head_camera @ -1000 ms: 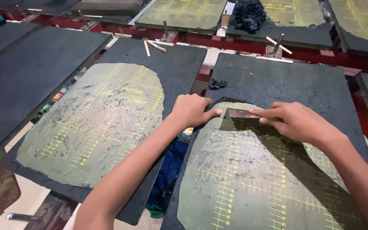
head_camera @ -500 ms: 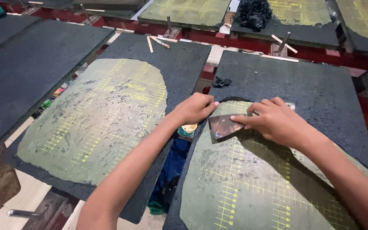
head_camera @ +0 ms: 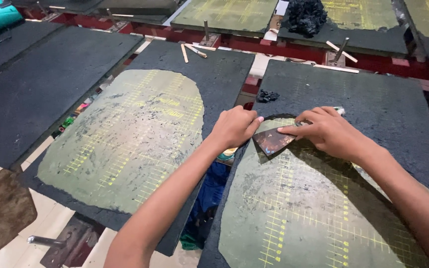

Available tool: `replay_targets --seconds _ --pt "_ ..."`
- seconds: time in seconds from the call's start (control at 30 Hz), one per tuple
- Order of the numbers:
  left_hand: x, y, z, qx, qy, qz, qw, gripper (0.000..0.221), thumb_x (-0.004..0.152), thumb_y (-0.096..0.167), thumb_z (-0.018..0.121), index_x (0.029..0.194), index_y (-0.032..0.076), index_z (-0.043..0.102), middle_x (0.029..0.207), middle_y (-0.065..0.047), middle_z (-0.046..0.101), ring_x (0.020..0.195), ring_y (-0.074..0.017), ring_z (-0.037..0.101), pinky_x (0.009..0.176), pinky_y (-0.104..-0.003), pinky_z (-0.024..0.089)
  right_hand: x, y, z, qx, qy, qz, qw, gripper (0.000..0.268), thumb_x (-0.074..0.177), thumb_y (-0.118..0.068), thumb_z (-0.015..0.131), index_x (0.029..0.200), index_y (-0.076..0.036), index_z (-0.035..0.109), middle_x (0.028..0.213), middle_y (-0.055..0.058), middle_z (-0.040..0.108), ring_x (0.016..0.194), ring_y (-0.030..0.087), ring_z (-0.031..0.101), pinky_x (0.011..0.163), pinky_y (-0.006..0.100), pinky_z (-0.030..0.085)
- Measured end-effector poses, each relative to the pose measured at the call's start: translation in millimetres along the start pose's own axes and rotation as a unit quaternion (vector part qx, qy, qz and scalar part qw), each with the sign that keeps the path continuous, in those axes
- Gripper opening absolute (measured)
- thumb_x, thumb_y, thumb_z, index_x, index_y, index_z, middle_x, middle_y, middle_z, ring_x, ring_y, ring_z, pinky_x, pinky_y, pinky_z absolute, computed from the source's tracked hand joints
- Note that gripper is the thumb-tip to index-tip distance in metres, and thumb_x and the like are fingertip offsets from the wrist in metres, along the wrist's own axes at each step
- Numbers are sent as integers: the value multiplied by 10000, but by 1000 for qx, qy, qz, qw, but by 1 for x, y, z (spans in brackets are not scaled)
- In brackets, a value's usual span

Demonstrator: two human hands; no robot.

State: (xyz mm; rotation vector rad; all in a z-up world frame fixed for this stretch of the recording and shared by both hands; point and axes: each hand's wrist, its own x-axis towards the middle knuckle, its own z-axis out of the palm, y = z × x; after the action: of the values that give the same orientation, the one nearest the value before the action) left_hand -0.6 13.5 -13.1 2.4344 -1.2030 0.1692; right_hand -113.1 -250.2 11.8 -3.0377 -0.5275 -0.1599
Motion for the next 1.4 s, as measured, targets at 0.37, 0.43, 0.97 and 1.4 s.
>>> replay_targets --seconds 0.37,0.43,0.97,1.4 --pt "5 -7 8 -28 -1 -1 1000 483 1093 355 465 679 112 412 584 -80 484 615 -303 463 507 -456 319 3 6 -24 5 -85 -11 996 787 874 -1 643 1457 -523 563 1305 -38 630 1101 237 560 977 432 367" --pt "5 -6 6 -42 -13 -16 999 512 1094 354 473 651 125 358 536 -57 427 505 -271 380 505 -425 266 3 7 -20 -26 -90 -11 996 830 854 12 651 1465 -540 544 1311 -36 627 1103 237 565 1000 437 369" --pt "7 -10 13 -36 6 -12 999 497 1088 359 472 660 125 377 574 -70 481 603 -284 467 496 -446 305 -4 25 -18 -40 -56 46 997 747 866 -45 690 1441 -507 574 1127 -59 678 1012 190 578 966 372 399" --pt "3 -7 -9 -104 -65 -37 992 541 1058 568 411 671 195 350 593 43 449 528 -148 409 576 -332 280 -11 5 -39 -63 -94 115 987 732 946 -27 607 1505 -489 508 1141 -65 685 944 215 579 863 358 383"
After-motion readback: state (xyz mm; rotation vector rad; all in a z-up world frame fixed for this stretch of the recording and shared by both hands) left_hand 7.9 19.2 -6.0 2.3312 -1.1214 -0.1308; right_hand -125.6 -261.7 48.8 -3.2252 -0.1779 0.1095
